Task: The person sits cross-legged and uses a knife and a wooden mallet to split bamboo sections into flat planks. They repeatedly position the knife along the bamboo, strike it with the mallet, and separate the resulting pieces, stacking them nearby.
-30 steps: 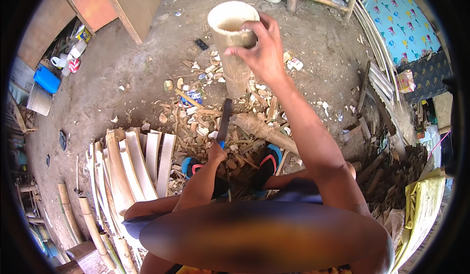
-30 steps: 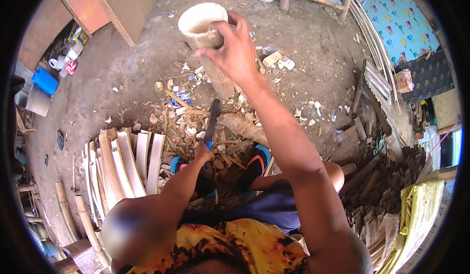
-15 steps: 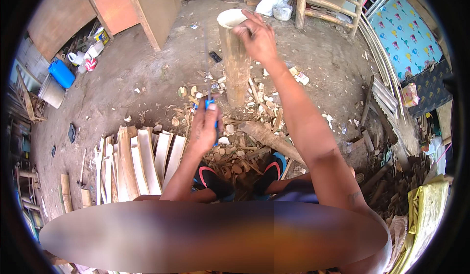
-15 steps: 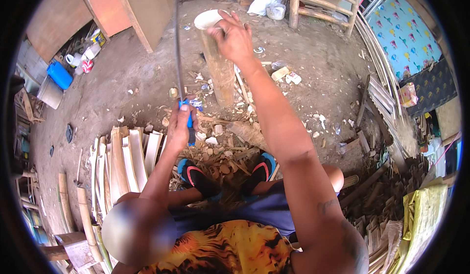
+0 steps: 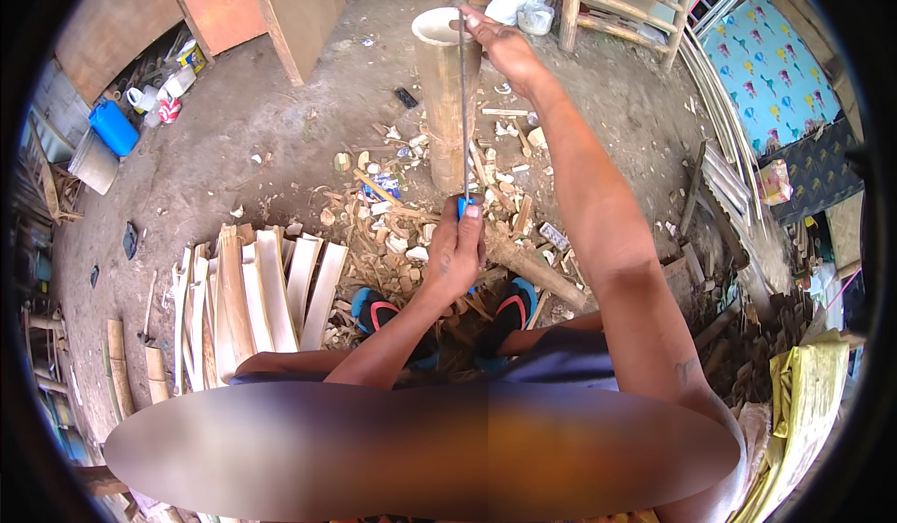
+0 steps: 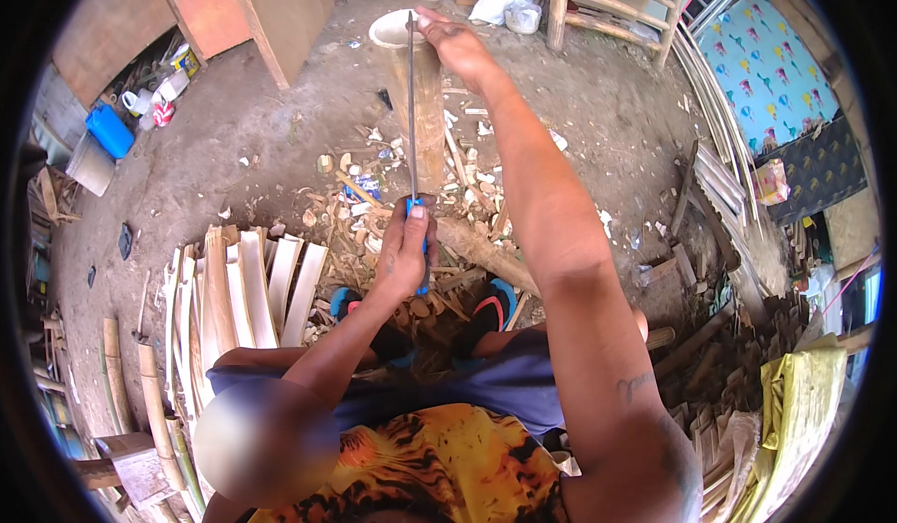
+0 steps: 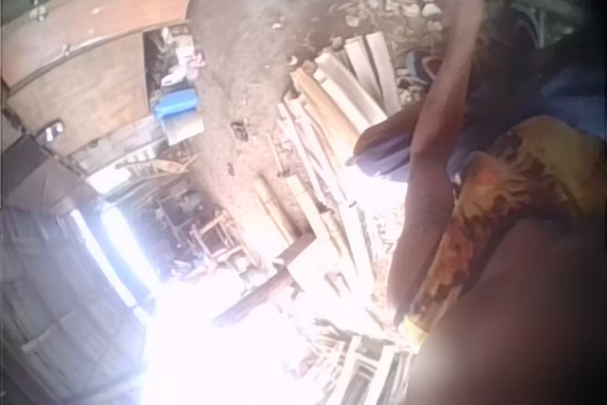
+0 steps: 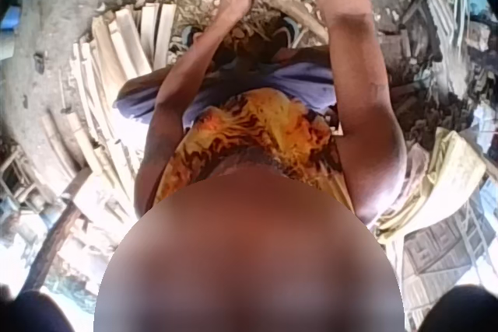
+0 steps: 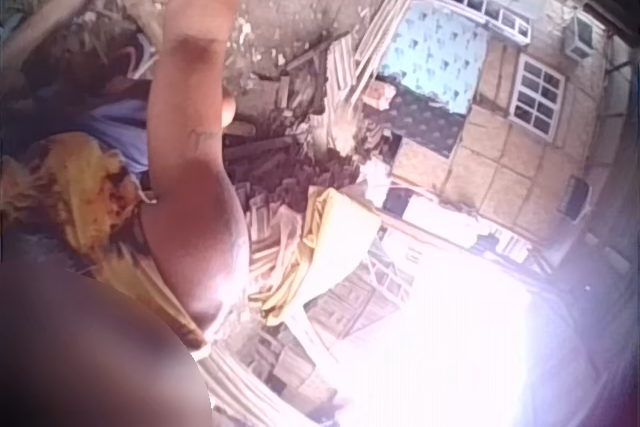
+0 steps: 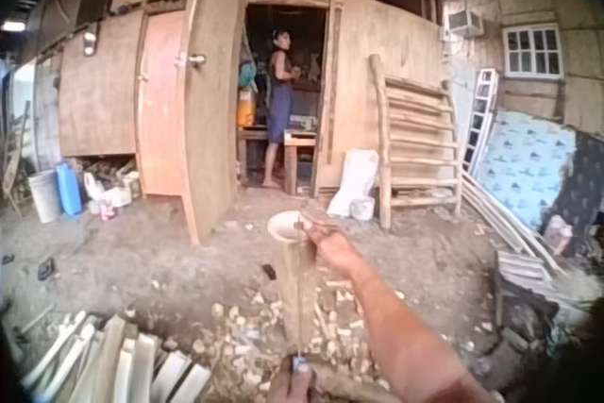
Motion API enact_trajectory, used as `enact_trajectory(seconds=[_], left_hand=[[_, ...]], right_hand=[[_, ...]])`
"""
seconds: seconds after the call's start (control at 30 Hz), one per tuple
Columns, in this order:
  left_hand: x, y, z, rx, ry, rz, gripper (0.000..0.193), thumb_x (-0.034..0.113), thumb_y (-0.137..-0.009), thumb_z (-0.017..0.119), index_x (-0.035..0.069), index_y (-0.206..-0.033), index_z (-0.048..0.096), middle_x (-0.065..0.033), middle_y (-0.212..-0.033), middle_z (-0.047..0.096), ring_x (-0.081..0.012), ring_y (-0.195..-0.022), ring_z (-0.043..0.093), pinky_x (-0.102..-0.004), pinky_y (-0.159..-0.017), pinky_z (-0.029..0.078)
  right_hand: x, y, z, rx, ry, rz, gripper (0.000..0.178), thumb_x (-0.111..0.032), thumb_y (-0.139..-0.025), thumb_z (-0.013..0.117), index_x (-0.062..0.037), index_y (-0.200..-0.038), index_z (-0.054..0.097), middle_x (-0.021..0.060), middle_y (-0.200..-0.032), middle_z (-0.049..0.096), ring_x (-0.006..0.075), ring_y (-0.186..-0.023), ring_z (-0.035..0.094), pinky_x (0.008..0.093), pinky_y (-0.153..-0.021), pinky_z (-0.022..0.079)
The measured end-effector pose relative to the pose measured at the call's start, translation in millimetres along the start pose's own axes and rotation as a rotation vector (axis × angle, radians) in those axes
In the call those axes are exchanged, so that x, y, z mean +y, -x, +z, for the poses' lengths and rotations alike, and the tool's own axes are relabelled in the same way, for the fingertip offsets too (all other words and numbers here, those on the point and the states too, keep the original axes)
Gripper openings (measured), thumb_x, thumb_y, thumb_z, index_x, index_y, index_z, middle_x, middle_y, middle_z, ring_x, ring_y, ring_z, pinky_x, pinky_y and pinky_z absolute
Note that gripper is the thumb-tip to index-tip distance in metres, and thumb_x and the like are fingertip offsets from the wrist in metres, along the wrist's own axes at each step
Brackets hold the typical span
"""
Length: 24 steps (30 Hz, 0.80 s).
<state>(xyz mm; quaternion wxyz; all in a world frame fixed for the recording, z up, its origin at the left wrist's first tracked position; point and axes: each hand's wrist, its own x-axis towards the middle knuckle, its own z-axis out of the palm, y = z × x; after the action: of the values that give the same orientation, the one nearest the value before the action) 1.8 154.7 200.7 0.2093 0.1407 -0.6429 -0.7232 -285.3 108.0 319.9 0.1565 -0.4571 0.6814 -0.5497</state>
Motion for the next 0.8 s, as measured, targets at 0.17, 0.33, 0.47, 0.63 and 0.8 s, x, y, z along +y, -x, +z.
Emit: enact_trajectory(seconds=[0.17,0.33,0.47,0.63,0.8], left_hand=[[-4.2,0.0,0.7,0.006,0.002,-0.009,0.055,0.054,-0.107,0.043,0.004,-0.130,0.049,-0.0009,-0.079,0.047,-0.0103,-0.056,0.049,-0.0267,-0.051,0.042],[-1.3,6.6,1.6,-0.024,0.161,-0.050,0.051,0.053,-0.107,0.044,0.006,-0.128,0.050,-0.0002,-0.078,0.047,-0.0102,-0.056,0.049,-0.0269,-0.052,0.044],[2.6,6.4,0.6,0.000,0.143,-0.036,0.054,0.054,-0.107,0.044,0.003,-0.124,0.050,0.0006,-0.073,0.045,-0.0101,-0.053,0.048,-0.0270,-0.048,0.041],[4.7,4.3,-4.0,0.030,0.170,-0.035,0.054,0.056,-0.106,0.044,0.004,-0.121,0.051,0.0003,-0.074,0.046,-0.0104,-0.053,0.048,-0.0271,-0.048,0.042],[3.3,5.3,-12.3,0.001,0.166,-0.054,0.049,0.053,-0.106,0.045,0.007,-0.123,0.050,0.0002,-0.077,0.047,-0.0101,-0.054,0.048,-0.0265,-0.051,0.044]], right_hand=[[2.5,9.9,-3.0,0.005,0.005,0.039,0.054,-0.043,-0.109,0.047,-0.0252,-0.159,0.038,-0.0015,-0.151,0.055,0.0220,-0.148,0.036,0.0389,-0.124,0.026],[-1.1,11.8,-11.8,-0.055,0.217,-0.095,0.046,-0.041,-0.107,0.053,-0.0190,-0.147,0.056,-0.0010,-0.145,0.060,0.0209,-0.141,0.047,0.0355,-0.118,0.036],[0.5,17.0,-6.8,0.125,0.460,-0.152,0.035,-0.036,-0.103,0.061,-0.0124,-0.126,0.072,0.0019,-0.130,0.069,0.0210,-0.119,0.063,0.0350,-0.106,0.047],[6.9,16.6,16.4,0.308,0.368,-0.176,0.027,-0.035,-0.095,0.072,-0.0123,-0.108,0.079,0.0034,-0.117,0.074,0.0245,-0.108,0.068,0.0355,-0.099,0.051],[8.6,11.2,22.1,0.300,0.253,-0.154,0.029,-0.032,-0.098,0.070,-0.0090,-0.114,0.078,0.0057,-0.122,0.072,0.0192,-0.110,0.065,0.0339,-0.103,0.048]])
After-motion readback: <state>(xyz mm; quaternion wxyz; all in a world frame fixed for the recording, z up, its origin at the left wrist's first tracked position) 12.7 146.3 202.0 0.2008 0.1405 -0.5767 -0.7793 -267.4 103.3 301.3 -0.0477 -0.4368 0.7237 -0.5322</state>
